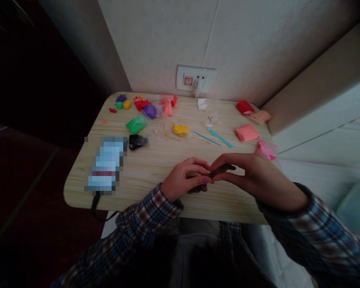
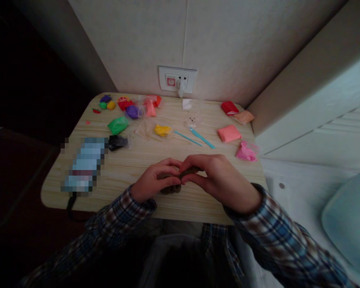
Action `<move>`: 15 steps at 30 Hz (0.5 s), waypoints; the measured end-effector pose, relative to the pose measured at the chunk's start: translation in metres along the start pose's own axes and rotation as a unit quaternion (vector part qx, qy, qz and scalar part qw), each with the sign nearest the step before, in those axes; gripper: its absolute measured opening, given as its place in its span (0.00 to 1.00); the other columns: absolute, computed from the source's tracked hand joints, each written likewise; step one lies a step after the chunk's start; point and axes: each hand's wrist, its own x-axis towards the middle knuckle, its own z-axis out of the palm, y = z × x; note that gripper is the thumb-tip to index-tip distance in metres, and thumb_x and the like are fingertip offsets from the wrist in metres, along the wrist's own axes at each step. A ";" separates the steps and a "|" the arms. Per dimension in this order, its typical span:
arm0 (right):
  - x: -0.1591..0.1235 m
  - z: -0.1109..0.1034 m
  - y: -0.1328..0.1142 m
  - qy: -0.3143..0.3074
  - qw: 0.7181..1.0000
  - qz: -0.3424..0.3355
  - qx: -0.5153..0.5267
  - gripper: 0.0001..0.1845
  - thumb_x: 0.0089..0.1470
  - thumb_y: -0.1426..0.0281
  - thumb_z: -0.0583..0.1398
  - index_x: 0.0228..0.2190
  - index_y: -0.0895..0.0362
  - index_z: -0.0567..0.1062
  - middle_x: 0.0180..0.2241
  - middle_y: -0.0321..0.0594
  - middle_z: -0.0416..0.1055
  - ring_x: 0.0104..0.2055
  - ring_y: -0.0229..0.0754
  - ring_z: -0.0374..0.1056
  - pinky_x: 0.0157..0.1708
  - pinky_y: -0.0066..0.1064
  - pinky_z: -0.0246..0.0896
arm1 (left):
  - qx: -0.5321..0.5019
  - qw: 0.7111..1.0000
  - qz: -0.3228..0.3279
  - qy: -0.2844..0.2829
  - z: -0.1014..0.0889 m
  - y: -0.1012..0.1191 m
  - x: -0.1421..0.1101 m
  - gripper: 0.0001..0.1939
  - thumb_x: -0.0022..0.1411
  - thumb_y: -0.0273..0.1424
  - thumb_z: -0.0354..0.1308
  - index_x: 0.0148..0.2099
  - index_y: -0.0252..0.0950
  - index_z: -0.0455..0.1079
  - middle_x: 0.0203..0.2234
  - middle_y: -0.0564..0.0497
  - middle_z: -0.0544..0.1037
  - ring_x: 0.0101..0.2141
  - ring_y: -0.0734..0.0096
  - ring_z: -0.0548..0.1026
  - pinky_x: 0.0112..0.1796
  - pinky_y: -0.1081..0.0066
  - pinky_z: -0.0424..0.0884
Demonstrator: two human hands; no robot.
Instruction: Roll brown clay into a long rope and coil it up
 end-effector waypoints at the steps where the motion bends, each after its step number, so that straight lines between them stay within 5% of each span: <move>1: 0.000 0.000 0.000 0.001 1.000 -0.002 -0.002 0.04 0.53 0.68 0.59 0.31 0.55 0.74 0.30 0.35 0.77 0.31 0.37 0.71 0.32 0.26 0.63 | 0.007 1.000 0.004 0.002 0.000 0.000 0.000 0.05 0.51 0.30 0.63 0.30 0.34 0.76 0.39 0.48 0.72 0.41 0.68 0.72 0.47 0.68 0.66; 8: 0.000 -0.001 -0.001 0.021 0.999 0.002 -0.027 0.07 0.53 0.68 0.59 0.25 0.56 0.73 0.23 0.33 0.74 0.24 0.34 0.68 0.26 0.25 0.58 | -0.010 1.000 -0.015 -0.017 0.002 0.004 0.000 0.09 0.49 0.31 0.63 0.35 0.33 0.75 0.39 0.47 0.73 0.38 0.70 0.73 0.42 0.70 0.69; 15: -0.001 -0.004 0.002 0.012 1.000 -0.001 -0.018 0.08 0.52 0.65 0.60 0.33 0.55 0.73 0.30 0.37 0.75 0.31 0.39 0.71 0.32 0.28 0.63 | -0.003 0.997 -0.082 0.005 0.004 0.005 -0.002 0.11 0.51 0.35 0.61 0.33 0.31 0.74 0.31 0.48 0.76 0.27 0.74 0.73 0.30 0.73 0.69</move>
